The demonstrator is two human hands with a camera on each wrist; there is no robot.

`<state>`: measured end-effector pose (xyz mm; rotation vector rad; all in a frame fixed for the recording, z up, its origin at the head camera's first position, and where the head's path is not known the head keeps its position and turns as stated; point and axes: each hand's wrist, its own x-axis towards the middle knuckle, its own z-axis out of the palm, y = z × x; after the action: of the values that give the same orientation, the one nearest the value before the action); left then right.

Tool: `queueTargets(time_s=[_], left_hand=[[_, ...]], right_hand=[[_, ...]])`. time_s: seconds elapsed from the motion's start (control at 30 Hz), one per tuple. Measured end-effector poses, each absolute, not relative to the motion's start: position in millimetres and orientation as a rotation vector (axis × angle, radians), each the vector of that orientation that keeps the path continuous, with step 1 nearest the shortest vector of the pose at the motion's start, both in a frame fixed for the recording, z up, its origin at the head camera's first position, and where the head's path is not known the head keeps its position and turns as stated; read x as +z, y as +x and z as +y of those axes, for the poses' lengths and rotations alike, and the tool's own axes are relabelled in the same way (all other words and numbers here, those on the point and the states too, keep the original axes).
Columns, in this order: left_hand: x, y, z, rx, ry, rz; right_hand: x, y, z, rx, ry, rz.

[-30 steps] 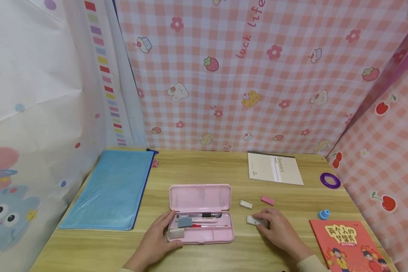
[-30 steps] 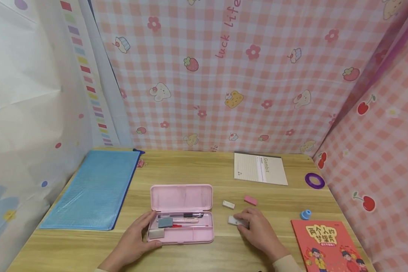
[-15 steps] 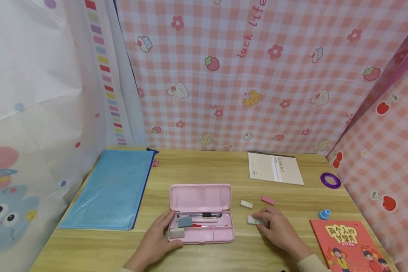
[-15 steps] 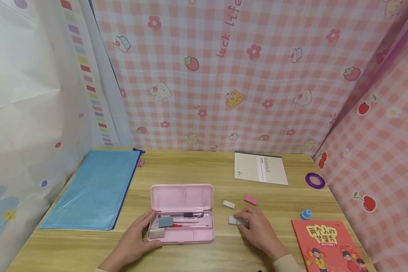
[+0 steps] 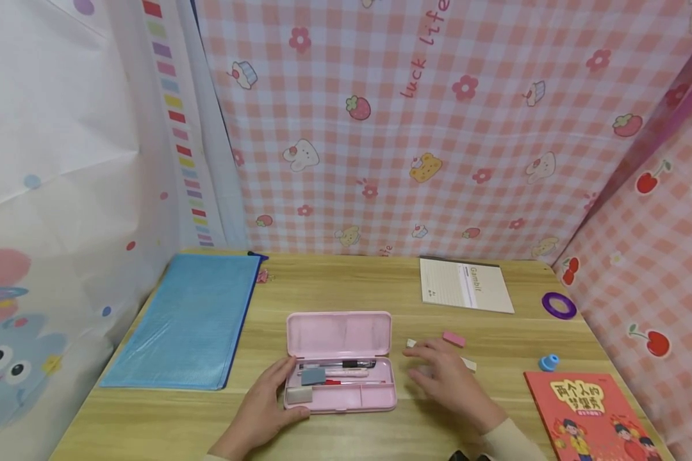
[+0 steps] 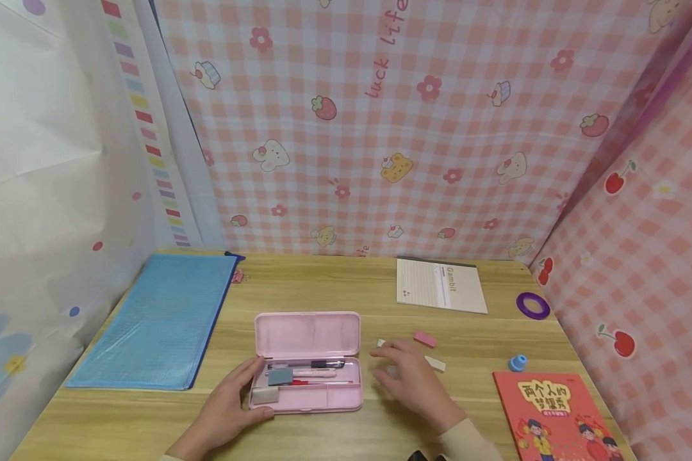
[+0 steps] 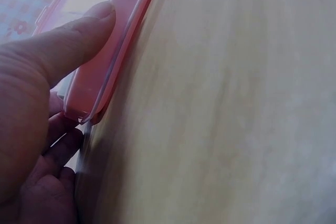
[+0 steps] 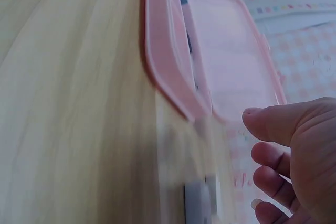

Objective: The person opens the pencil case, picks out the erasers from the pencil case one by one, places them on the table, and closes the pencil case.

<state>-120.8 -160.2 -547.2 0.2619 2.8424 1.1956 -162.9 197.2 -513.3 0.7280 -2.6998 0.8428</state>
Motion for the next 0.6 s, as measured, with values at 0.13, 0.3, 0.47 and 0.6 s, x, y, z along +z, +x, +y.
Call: queueTargets(time_s=[0.13,0.3,0.47,0.6], left_hand=[[-547.2,-120.5,-160.0,1.205,0.27,2.841],[-547.2,-120.6,-160.1,1.209,0.277,2.846],[-547.6,-120.5,-160.4,1.199,0.279,2.856],[-547.2,-120.5,-159.9,1.208,0.274,2.844]], right_hand=[[-511.7,-163.9,183.6,0.85,0.74,-2.725],[-509.4,-164.1,165.8,0.88,0.826,-2.701],[-509.4,-161.7,147.0,0.937,0.893,-2.709],[-510.1,-161.5,130.7,0.934,0.971,-2.694]])
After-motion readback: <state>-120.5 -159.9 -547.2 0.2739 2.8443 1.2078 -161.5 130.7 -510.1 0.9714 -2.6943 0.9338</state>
